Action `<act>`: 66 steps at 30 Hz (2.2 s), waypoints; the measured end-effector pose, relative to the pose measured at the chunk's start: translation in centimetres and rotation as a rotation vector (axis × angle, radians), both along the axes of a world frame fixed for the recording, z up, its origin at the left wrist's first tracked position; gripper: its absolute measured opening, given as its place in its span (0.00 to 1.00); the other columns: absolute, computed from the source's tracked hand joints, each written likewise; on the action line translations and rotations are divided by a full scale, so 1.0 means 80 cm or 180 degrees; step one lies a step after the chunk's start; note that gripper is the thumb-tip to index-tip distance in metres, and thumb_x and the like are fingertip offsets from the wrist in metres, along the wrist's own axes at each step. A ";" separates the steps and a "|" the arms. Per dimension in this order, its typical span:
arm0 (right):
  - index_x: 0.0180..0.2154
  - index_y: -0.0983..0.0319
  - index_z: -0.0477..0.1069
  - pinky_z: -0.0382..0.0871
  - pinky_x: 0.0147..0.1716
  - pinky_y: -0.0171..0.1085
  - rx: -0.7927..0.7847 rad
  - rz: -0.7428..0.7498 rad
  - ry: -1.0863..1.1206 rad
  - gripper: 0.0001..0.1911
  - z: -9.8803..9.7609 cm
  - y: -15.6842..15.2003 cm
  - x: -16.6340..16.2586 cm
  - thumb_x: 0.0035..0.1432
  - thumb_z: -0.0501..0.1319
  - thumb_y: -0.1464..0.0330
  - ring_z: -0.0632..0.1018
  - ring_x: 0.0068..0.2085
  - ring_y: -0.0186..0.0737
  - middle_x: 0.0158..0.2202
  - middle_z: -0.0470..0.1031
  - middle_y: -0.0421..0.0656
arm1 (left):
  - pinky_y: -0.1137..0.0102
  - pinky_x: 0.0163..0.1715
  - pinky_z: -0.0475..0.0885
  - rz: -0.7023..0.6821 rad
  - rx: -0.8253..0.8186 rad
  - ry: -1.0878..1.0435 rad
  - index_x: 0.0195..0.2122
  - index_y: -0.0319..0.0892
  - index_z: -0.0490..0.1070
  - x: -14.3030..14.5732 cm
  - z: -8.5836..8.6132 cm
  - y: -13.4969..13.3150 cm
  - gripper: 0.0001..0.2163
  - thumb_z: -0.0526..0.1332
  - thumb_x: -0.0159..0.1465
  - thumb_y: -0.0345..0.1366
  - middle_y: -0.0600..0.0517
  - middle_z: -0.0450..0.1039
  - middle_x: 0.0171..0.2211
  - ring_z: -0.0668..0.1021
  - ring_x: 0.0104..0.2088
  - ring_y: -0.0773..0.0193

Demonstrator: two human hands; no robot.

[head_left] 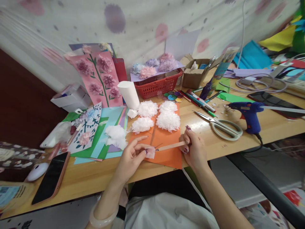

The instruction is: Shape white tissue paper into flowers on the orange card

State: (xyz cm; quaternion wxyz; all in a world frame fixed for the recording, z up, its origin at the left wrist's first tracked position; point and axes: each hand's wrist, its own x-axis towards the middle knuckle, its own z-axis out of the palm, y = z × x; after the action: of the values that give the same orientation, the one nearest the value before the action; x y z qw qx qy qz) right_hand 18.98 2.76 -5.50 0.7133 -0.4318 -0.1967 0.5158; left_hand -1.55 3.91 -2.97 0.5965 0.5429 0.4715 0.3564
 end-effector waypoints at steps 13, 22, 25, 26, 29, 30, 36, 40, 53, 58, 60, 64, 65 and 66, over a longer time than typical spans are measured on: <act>0.15 0.59 0.55 0.45 0.14 0.32 0.0029 0.0001 0.0033 0.27 -0.001 -0.002 0.000 0.58 0.65 0.58 0.54 0.14 0.26 0.10 0.51 0.32 | 0.66 0.43 0.76 -0.0006 0.0115 0.0082 0.49 0.41 0.70 0.004 -0.009 -0.002 0.17 0.67 0.59 0.36 0.50 0.82 0.33 0.83 0.37 0.61; 0.16 0.59 0.55 0.47 0.13 0.31 0.0019 -0.0126 -0.0086 0.28 0.000 -0.001 0.000 0.61 0.61 0.55 0.55 0.14 0.27 0.11 0.51 0.32 | 0.71 0.36 0.78 0.0335 0.0250 -0.0120 0.48 0.41 0.70 0.002 0.005 -0.007 0.20 0.71 0.55 0.37 0.50 0.82 0.34 0.83 0.34 0.63; 0.16 0.59 0.54 0.47 0.13 0.32 0.0045 0.0032 -0.0190 0.29 -0.001 -0.001 -0.001 0.61 0.60 0.53 0.54 0.13 0.27 0.11 0.50 0.32 | 0.70 0.37 0.79 0.0287 0.0202 -0.0116 0.49 0.41 0.70 0.004 0.002 -0.007 0.20 0.71 0.55 0.36 0.49 0.82 0.36 0.84 0.36 0.60; 0.15 0.59 0.54 0.47 0.13 0.32 0.0054 0.0059 -0.0199 0.29 -0.001 -0.001 -0.001 0.61 0.61 0.53 0.54 0.13 0.27 0.10 0.50 0.32 | 0.69 0.37 0.79 0.0268 0.0177 -0.0089 0.48 0.41 0.70 0.005 0.001 -0.006 0.20 0.71 0.55 0.36 0.48 0.82 0.36 0.84 0.36 0.60; 0.15 0.59 0.55 0.46 0.13 0.31 0.0077 0.0030 -0.0149 0.29 0.000 -0.001 -0.001 0.59 0.62 0.53 0.54 0.13 0.27 0.10 0.49 0.32 | 0.67 0.39 0.78 0.0179 0.0104 -0.0011 0.48 0.41 0.69 0.006 -0.003 -0.005 0.20 0.70 0.56 0.35 0.48 0.82 0.35 0.84 0.35 0.60; 0.14 0.59 0.55 0.47 0.13 0.31 0.0093 0.0014 -0.0133 0.29 0.000 -0.001 0.000 0.59 0.62 0.53 0.54 0.13 0.27 0.10 0.49 0.32 | 0.67 0.39 0.78 0.0148 0.0086 -0.0002 0.48 0.41 0.69 0.006 -0.004 -0.005 0.20 0.70 0.56 0.35 0.49 0.82 0.35 0.83 0.35 0.60; 0.15 0.59 0.54 0.47 0.13 0.31 0.0129 0.0029 -0.0241 0.29 -0.001 -0.002 0.000 0.61 0.61 0.53 0.53 0.14 0.27 0.11 0.49 0.32 | 0.67 0.40 0.77 0.0075 0.0046 -0.0012 0.50 0.41 0.69 0.006 -0.002 -0.007 0.21 0.69 0.56 0.36 0.49 0.82 0.35 0.83 0.36 0.59; 0.15 0.59 0.54 0.47 0.13 0.31 0.0128 -0.0042 -0.0190 0.29 -0.001 -0.002 0.000 0.61 0.61 0.55 0.54 0.14 0.27 0.11 0.50 0.32 | 0.68 0.39 0.76 0.0151 0.0093 -0.0068 0.50 0.41 0.71 0.004 -0.004 -0.005 0.20 0.69 0.58 0.38 0.49 0.82 0.35 0.82 0.37 0.60; 0.14 0.59 0.53 0.46 0.12 0.31 0.0104 0.0075 -0.0172 0.30 0.000 -0.002 -0.001 0.60 0.62 0.55 0.53 0.13 0.27 0.10 0.48 0.32 | 0.66 0.40 0.78 0.0215 0.0162 0.0102 0.50 0.40 0.71 0.013 -0.005 -0.007 0.20 0.69 0.58 0.39 0.46 0.84 0.38 0.84 0.38 0.57; 0.14 0.59 0.54 0.46 0.13 0.31 0.0121 0.0090 -0.0253 0.29 -0.002 -0.003 -0.001 0.61 0.61 0.56 0.54 0.13 0.27 0.10 0.50 0.33 | 0.65 0.43 0.78 0.0032 0.0103 0.0035 0.49 0.41 0.70 0.017 -0.005 -0.009 0.19 0.68 0.59 0.39 0.46 0.84 0.39 0.84 0.43 0.55; 0.15 0.60 0.55 0.46 0.14 0.32 0.0146 0.0105 -0.0312 0.28 -0.003 -0.004 -0.001 0.62 0.60 0.57 0.55 0.14 0.27 0.10 0.51 0.33 | 0.64 0.46 0.77 -0.0046 0.0041 -0.0004 0.50 0.41 0.70 0.017 -0.005 -0.009 0.18 0.67 0.60 0.40 0.45 0.84 0.40 0.84 0.45 0.55; 0.15 0.60 0.56 0.45 0.15 0.33 0.0153 0.0054 -0.0372 0.28 -0.004 -0.005 -0.002 0.63 0.60 0.57 0.55 0.14 0.27 0.10 0.52 0.33 | 0.64 0.46 0.77 -0.0102 -0.0143 -0.0161 0.54 0.40 0.68 0.013 -0.007 -0.009 0.20 0.64 0.63 0.43 0.44 0.83 0.42 0.84 0.44 0.55; 0.15 0.60 0.56 0.45 0.15 0.33 0.0151 0.0061 -0.0382 0.28 -0.004 -0.005 -0.002 0.63 0.60 0.56 0.55 0.14 0.27 0.10 0.52 0.33 | 0.65 0.45 0.77 -0.0115 -0.0157 -0.0214 0.54 0.40 0.68 0.013 -0.008 -0.009 0.21 0.66 0.62 0.41 0.44 0.83 0.42 0.84 0.45 0.55; 0.15 0.59 0.56 0.45 0.15 0.33 0.0148 0.0067 -0.0386 0.28 -0.004 -0.005 -0.002 0.62 0.61 0.55 0.55 0.14 0.27 0.10 0.52 0.33 | 0.66 0.45 0.77 -0.0123 -0.0160 -0.0261 0.54 0.41 0.67 0.012 -0.008 -0.009 0.22 0.68 0.60 0.39 0.44 0.82 0.43 0.83 0.45 0.56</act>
State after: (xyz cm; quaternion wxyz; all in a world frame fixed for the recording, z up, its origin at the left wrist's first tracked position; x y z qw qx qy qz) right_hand 18.84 2.33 -5.81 0.7045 -0.4434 -0.2559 0.4914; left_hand -0.57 3.18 -3.62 0.6356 0.5217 0.4449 0.3548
